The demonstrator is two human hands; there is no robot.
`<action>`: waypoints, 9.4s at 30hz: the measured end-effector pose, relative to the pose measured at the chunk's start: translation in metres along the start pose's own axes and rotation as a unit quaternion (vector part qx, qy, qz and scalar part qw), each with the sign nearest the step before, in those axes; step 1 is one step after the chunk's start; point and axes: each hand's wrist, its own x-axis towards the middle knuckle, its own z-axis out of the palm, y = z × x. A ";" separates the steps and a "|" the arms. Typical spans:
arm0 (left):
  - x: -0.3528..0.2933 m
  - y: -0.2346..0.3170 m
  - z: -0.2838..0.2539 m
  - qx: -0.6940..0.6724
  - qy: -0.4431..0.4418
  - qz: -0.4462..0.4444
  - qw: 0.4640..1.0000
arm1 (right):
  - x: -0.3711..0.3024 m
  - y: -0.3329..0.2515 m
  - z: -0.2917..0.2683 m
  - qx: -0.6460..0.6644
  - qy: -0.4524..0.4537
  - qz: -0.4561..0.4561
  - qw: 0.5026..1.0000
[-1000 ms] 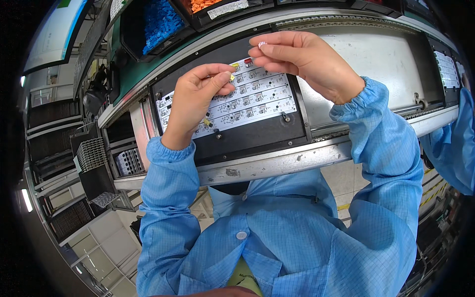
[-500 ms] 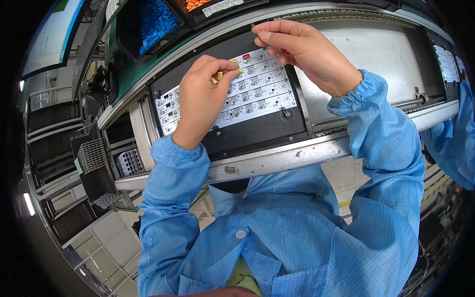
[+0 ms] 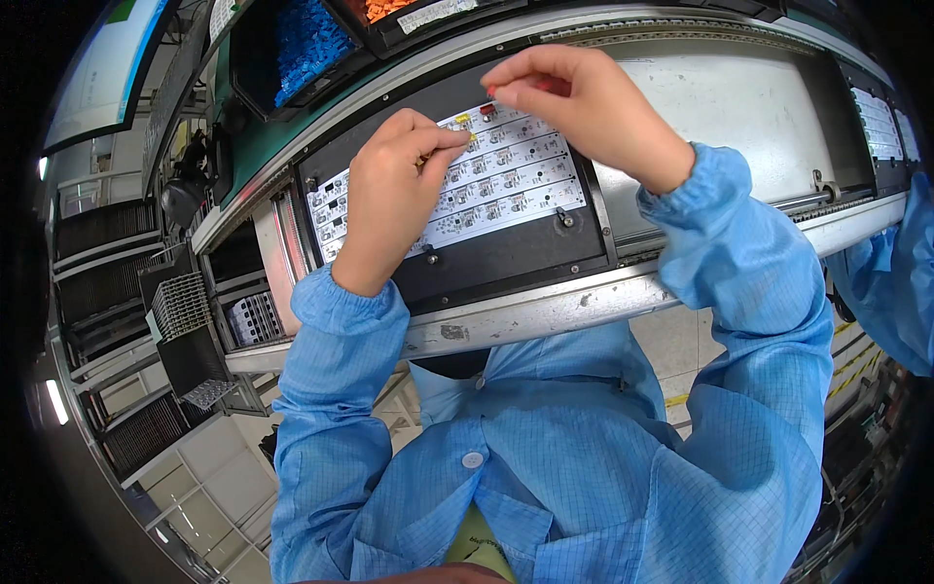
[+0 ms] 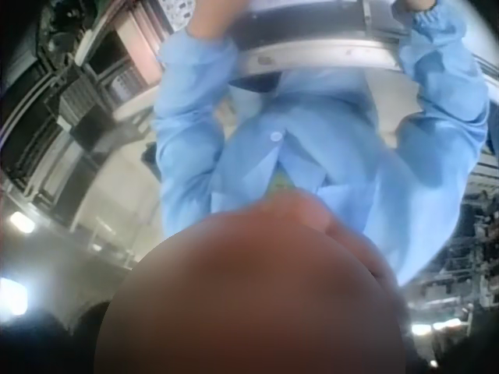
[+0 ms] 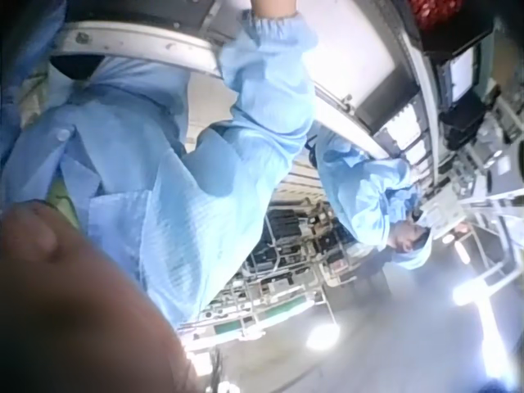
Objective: Picking small electronic components from storage bins and placing them onto a grid template on an assembly tray.
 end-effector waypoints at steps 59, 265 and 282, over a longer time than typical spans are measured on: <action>-0.006 0.015 0.008 -0.109 -0.030 -0.048 0.992 | -0.001 -0.016 -0.012 0.046 -0.034 0.113 0.992; -0.011 0.039 0.022 -0.469 -0.128 -0.229 0.843 | -0.059 0.010 -0.044 -0.422 0.030 -0.213 0.881; -0.013 0.039 0.023 -0.472 -0.139 -0.226 0.841 | -0.061 0.007 -0.049 -0.432 0.025 -0.207 0.878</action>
